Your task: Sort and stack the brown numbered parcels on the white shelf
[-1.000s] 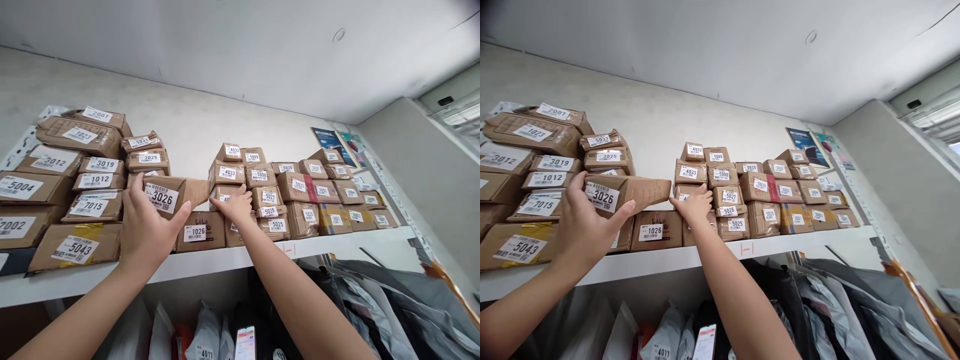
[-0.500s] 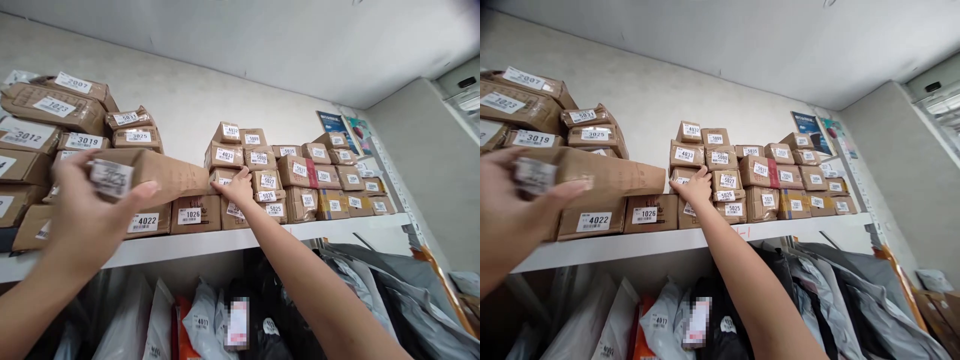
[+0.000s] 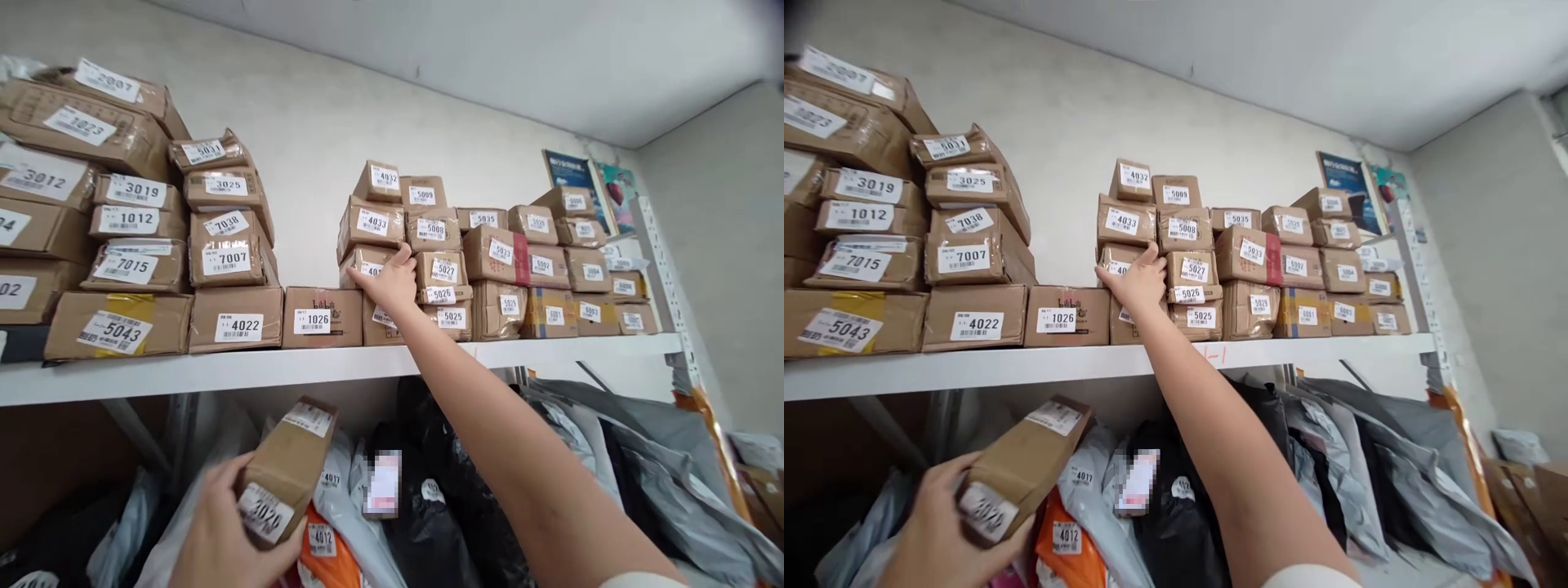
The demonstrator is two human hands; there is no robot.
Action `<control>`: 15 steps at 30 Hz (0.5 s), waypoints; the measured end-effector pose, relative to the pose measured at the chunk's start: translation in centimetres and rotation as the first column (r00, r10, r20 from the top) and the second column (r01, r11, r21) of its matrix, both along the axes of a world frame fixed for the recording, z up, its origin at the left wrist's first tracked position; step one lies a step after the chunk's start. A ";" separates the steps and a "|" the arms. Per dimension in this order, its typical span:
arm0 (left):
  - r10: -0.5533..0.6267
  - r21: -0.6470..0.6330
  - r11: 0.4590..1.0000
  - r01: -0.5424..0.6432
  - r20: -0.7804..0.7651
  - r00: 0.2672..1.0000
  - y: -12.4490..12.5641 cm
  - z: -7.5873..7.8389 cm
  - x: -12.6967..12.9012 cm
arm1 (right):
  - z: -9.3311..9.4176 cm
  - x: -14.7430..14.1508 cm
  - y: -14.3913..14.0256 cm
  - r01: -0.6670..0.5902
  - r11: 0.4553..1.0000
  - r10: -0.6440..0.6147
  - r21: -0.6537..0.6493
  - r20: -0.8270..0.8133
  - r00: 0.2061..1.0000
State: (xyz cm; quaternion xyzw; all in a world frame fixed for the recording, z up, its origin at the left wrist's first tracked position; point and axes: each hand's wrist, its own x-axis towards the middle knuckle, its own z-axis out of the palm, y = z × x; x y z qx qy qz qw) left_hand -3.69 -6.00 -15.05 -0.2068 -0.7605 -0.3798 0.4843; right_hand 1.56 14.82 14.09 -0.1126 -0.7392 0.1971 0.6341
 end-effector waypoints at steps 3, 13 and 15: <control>0.072 -0.285 0.958 -0.030 0.140 0.988 3.6 -1.7 -3.4 | -0.1 0.3 0.0 -0.017 1.000 0.017 0.001 0.010 1.000; 0.039 -0.397 0.886 -0.240 -0.452 0.891 6.3 3.5 1.3 | 1.3 2.4 0.9 -0.031 0.996 0.009 0.088 0.241 0.970; -0.003 -0.254 0.941 -0.226 -0.671 0.742 6.9 8.0 3.9 | 2.0 3.7 1.8 -0.119 0.982 0.068 0.143 0.323 0.944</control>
